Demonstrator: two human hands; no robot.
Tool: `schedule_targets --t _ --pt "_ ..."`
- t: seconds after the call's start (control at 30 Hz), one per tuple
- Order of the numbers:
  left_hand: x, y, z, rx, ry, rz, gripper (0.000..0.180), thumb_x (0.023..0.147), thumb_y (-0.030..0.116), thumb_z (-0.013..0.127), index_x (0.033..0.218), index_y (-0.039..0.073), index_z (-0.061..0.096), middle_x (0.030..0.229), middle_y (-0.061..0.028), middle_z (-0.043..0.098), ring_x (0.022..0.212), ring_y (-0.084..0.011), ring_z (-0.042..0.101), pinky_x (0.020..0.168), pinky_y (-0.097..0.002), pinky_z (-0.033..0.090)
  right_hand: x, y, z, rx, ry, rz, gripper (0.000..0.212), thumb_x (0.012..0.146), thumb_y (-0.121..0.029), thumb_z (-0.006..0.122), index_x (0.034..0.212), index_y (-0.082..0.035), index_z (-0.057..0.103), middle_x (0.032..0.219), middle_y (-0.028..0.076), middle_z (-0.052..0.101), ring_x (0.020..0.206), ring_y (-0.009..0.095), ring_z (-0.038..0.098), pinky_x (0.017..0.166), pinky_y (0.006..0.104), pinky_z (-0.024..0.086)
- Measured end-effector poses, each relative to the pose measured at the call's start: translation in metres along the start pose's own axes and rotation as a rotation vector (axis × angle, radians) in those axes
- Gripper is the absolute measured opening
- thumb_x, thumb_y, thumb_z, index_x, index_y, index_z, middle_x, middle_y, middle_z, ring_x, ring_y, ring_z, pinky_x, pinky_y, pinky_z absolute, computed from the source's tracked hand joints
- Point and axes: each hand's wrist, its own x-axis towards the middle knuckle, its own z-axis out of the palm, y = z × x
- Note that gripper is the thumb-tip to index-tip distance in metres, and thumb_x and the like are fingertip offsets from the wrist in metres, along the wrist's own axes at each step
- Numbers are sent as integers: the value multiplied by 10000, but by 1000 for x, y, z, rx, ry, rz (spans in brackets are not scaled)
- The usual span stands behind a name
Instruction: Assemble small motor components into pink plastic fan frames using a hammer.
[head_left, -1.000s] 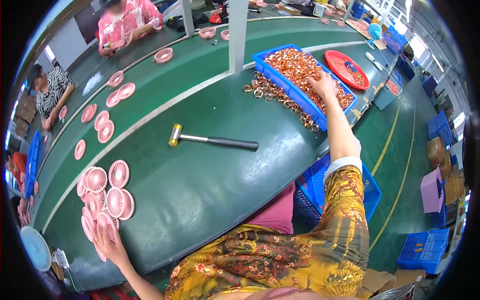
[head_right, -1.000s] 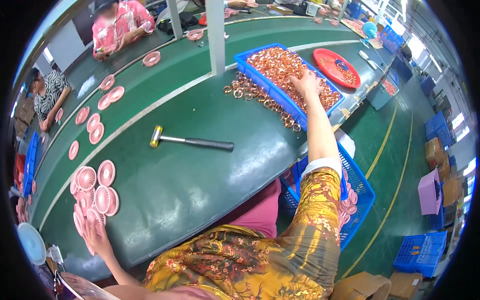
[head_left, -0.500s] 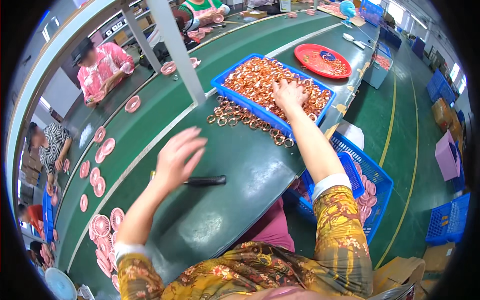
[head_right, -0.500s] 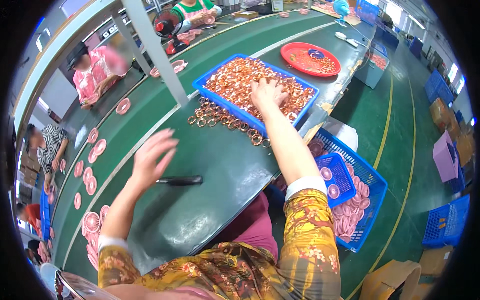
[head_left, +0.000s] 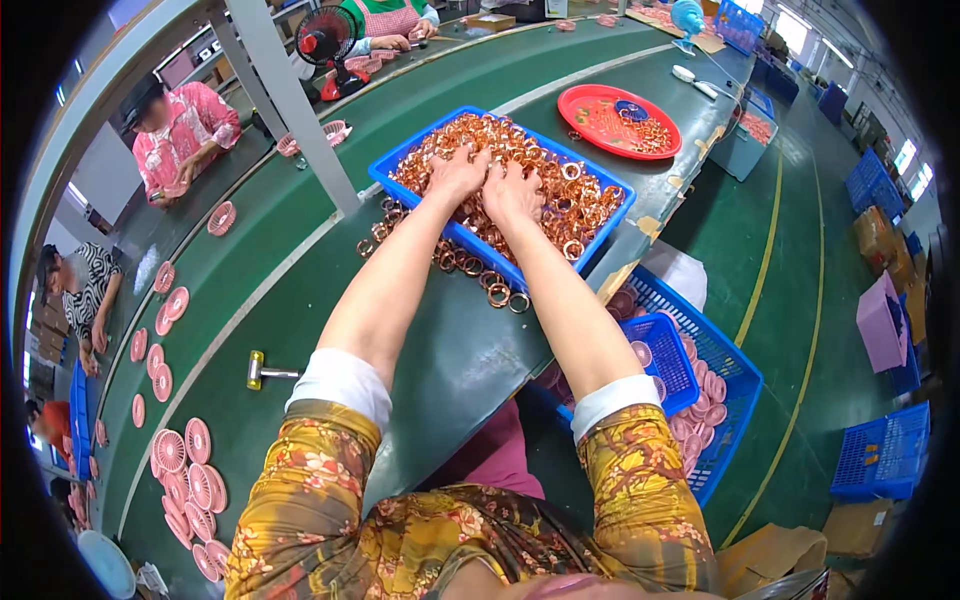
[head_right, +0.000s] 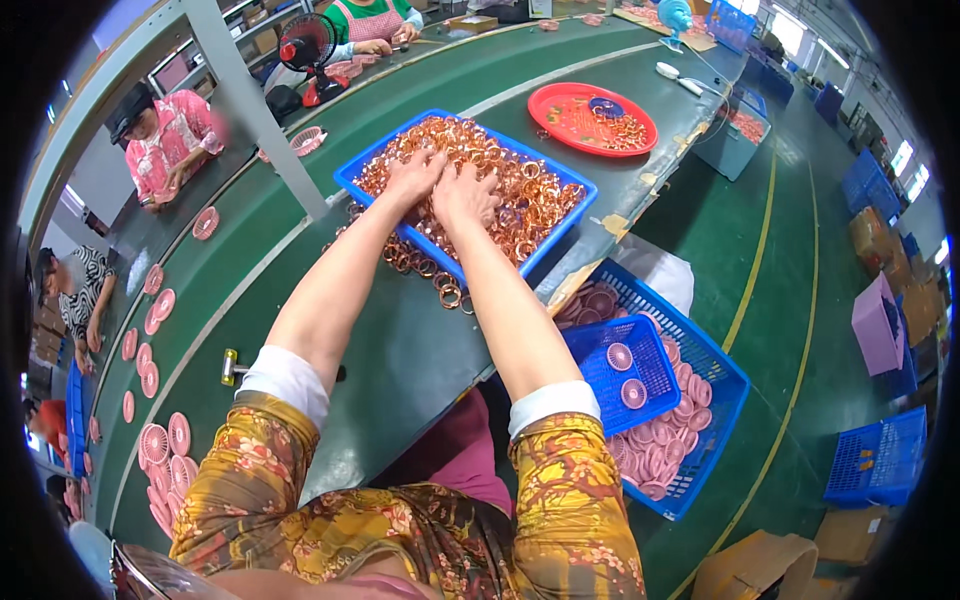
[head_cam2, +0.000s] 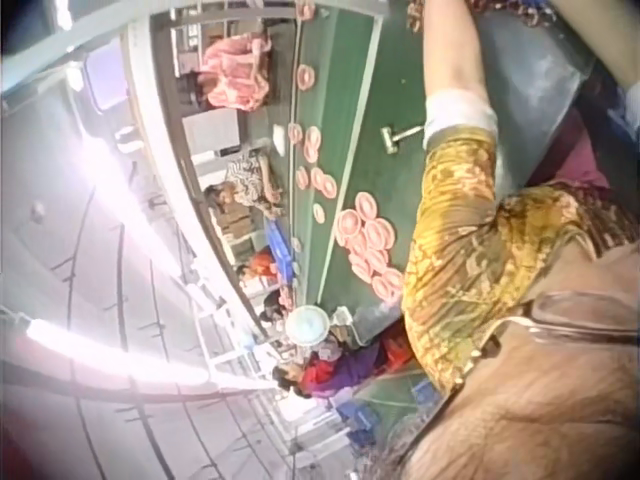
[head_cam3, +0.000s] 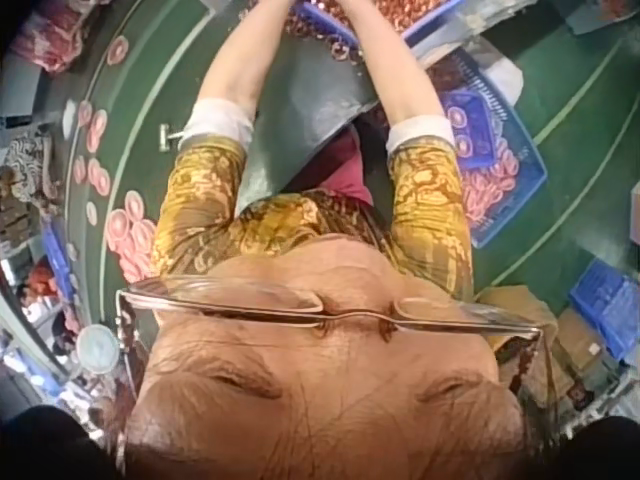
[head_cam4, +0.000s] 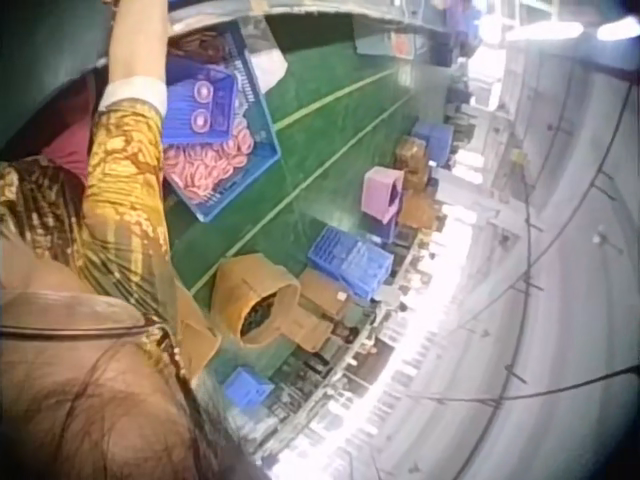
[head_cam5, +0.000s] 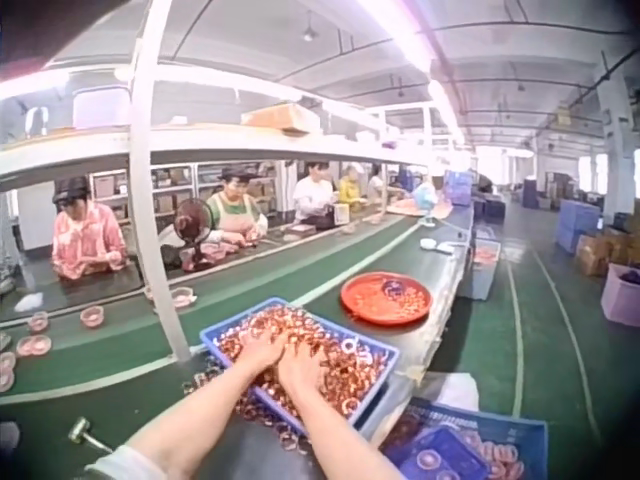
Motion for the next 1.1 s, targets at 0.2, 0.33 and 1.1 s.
schedule_targets --t 0.2,0.33,1.1 --pt "-23 26 13 -413 73 -66 590 864 588 491 1279 178 580 1283 -217 562 1261 -397 463 1060 -445 368 11 6 -3 249 47 135 558 932 -533 382 1327 -158 505 1370 254 405 1227 448 434 1039 507 346" --pt "-42 44 14 -713 176 49 434 846 512 570 1054 159 715 1006 -150 704 954 -289 668 889 -360 490 19 14 -3 500 39 103 516 927 -488 407 1282 -142 551 1310 257 483 1209 422 476 1018 493 388" --pt "-180 -63 -30 -412 773 -89 247 909 278 557 1100 155 655 1063 -152 590 1032 -312 555 874 -408 464 -93 -8 82 92 63 -624 246 900 -365 554 1002 -173 669 1008 116 638 905 352 624 751 482 502"
